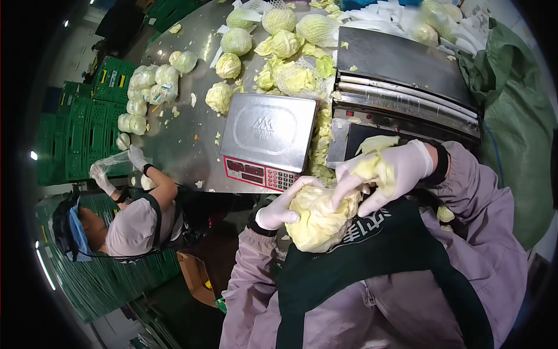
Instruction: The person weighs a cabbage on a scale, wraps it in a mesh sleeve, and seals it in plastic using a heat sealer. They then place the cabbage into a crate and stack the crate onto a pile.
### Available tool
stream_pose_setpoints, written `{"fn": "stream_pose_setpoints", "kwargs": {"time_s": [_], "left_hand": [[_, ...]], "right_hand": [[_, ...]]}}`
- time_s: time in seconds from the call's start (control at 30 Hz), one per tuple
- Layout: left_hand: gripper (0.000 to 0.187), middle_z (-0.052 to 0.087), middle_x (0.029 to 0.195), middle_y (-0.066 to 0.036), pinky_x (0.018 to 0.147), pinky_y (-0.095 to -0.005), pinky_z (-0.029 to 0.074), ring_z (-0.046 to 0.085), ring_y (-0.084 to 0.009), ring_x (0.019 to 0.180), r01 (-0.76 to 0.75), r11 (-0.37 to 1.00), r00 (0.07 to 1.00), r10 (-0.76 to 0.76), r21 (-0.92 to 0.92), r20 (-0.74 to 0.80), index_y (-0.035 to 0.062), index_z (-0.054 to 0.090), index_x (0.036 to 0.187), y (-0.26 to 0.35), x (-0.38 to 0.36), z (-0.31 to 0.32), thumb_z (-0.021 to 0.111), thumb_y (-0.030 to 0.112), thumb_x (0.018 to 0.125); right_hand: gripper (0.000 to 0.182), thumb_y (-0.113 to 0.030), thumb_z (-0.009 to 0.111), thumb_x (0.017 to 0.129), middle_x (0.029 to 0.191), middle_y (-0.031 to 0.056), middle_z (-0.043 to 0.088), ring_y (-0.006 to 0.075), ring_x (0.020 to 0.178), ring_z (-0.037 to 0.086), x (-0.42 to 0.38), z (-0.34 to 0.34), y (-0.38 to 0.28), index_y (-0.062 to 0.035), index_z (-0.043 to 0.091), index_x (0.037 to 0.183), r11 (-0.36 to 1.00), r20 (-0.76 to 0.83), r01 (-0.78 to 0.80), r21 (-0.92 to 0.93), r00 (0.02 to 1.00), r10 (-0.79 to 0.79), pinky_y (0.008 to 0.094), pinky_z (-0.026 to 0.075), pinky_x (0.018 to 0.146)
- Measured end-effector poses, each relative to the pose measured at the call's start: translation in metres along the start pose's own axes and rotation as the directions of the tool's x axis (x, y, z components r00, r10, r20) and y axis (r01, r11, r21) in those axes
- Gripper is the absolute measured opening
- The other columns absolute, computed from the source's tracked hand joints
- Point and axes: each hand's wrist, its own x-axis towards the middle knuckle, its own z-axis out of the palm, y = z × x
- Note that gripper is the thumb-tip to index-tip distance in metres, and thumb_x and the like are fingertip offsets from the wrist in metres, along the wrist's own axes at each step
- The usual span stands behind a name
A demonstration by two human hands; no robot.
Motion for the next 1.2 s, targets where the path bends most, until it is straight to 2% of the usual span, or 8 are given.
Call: {"fn": "stream_pose_setpoints", "kwargs": {"time_s": [0.03, 0.23, 0.43, 0.7, 0.87, 0.97, 1.03, 1.2], "left_hand": [[0.092, 0.045, 0.130, -0.014, 0.106, -0.0367, 0.033, 0.045, -0.0238, 0.124, 0.002, 1.000, 1.000, -0.002, 0.000, 0.002, 0.0022, 0.031, 0.135, -0.001, 0.000, 0.002, 0.077, 0.046, 0.069], [0.094, 0.046, 0.129, -0.018, 0.105, -0.0416, 0.037, 0.045, -0.0294, 0.125, -0.092, 0.949, 0.993, 0.066, -0.303, -0.097, 0.0026, 0.029, 0.135, -0.028, -0.012, 0.010, 0.076, 0.048, 0.067], [0.096, 0.045, 0.130, -0.017, 0.106, -0.0424, 0.037, 0.046, -0.0299, 0.125, -0.345, 0.867, 0.913, 0.222, -0.359, -0.343, 0.0049, 0.029, 0.134, -0.049, -0.028, 0.022, 0.078, 0.049, 0.064], [0.092, 0.045, 0.130, -0.014, 0.105, -0.0387, 0.037, 0.046, -0.0256, 0.123, -0.087, 0.995, 0.967, 0.096, 0.050, -0.238, 0.0013, 0.032, 0.134, -0.043, -0.039, -0.008, 0.071, 0.055, 0.071], [0.085, 0.044, 0.133, -0.014, 0.107, -0.0381, 0.032, 0.041, -0.0245, 0.127, -0.099, 0.981, 0.958, 0.139, 0.168, -0.250, -0.0006, 0.034, 0.134, -0.022, -0.046, 0.000, 0.067, 0.053, 0.077], [0.052, 0.047, 0.125, -0.009, 0.104, -0.0350, 0.033, 0.044, -0.0191, 0.120, 0.086, 0.949, 0.957, 0.007, 0.305, -0.290, 0.0008, 0.042, 0.124, 0.000, -0.043, 0.004, 0.059, 0.035, 0.089], [0.037, 0.049, 0.116, -0.007, 0.099, -0.0326, 0.037, 0.047, -0.0157, 0.111, 0.074, 0.970, 0.946, 0.006, 0.233, -0.325, 0.0023, 0.044, 0.119, -0.010, -0.041, -0.011, 0.052, 0.029, 0.094], [0.036, 0.052, 0.111, -0.007, 0.094, -0.0291, 0.040, 0.051, -0.0144, 0.105, -0.026, 1.000, 0.947, 0.030, 0.015, -0.321, 0.0023, 0.044, 0.118, -0.004, -0.016, 0.015, 0.048, 0.030, 0.095]], "right_hand": [[0.021, -0.019, 0.066, 0.087, 0.091, 0.0061, 0.056, 0.0216, 0.080, 0.057, -0.001, 0.003, 0.004, -0.0099, 0.064, 0.106, 0.970, -0.042, 0.144, -0.196, 0.987, -0.155, 0.0329, 0.046, 0.072], [0.015, -0.020, 0.063, 0.089, 0.092, 0.0072, 0.056, 0.0242, 0.089, 0.057, -0.033, -0.001, 0.014, -0.0087, 0.065, 0.099, 0.964, -0.063, -0.037, -0.265, 0.998, 0.021, 0.0348, 0.045, 0.077], [0.014, -0.016, 0.064, 0.089, 0.095, 0.0073, 0.064, 0.0201, 0.090, 0.060, -0.039, 0.036, 0.051, -0.0036, 0.063, 0.095, 0.982, -0.449, -0.188, 0.029, 0.875, 0.181, 0.0304, 0.048, 0.083], [0.047, -0.042, 0.067, 0.085, 0.100, 0.0112, 0.066, 0.0210, 0.092, 0.063, -0.004, 0.061, 0.039, -0.0044, 0.064, 0.113, 0.966, -0.428, -0.183, -0.183, 0.899, 0.089, 0.0319, 0.049, 0.081], [0.050, -0.047, 0.062, 0.088, 0.105, 0.0104, 0.065, 0.0216, 0.100, 0.061, 0.002, 0.061, 0.045, -0.0043, 0.063, 0.115, 0.974, -0.334, -0.221, 0.041, 0.916, 0.222, 0.0325, 0.046, 0.088], [0.047, -0.043, 0.060, 0.090, 0.104, 0.0113, 0.065, 0.0225, 0.101, 0.060, 0.003, 0.064, 0.048, -0.0050, 0.061, 0.118, 0.988, -0.358, -0.156, 0.004, 0.922, 0.147, 0.0314, 0.047, 0.088], [0.040, -0.038, 0.057, 0.091, 0.100, 0.0134, 0.065, 0.0257, 0.097, 0.062, 0.005, 0.070, 0.058, -0.0056, 0.062, 0.115, 0.938, -0.420, -0.208, -0.279, 0.905, 0.076, 0.0327, 0.048, 0.084], [0.024, -0.028, 0.051, 0.087, 0.080, 0.0194, 0.061, 0.0370, 0.074, 0.059, 0.007, 0.081, 0.072, -0.0048, 0.058, 0.090, 0.940, -0.480, -0.268, -0.213, 0.866, 0.139, 0.0443, 0.046, 0.069]]}}
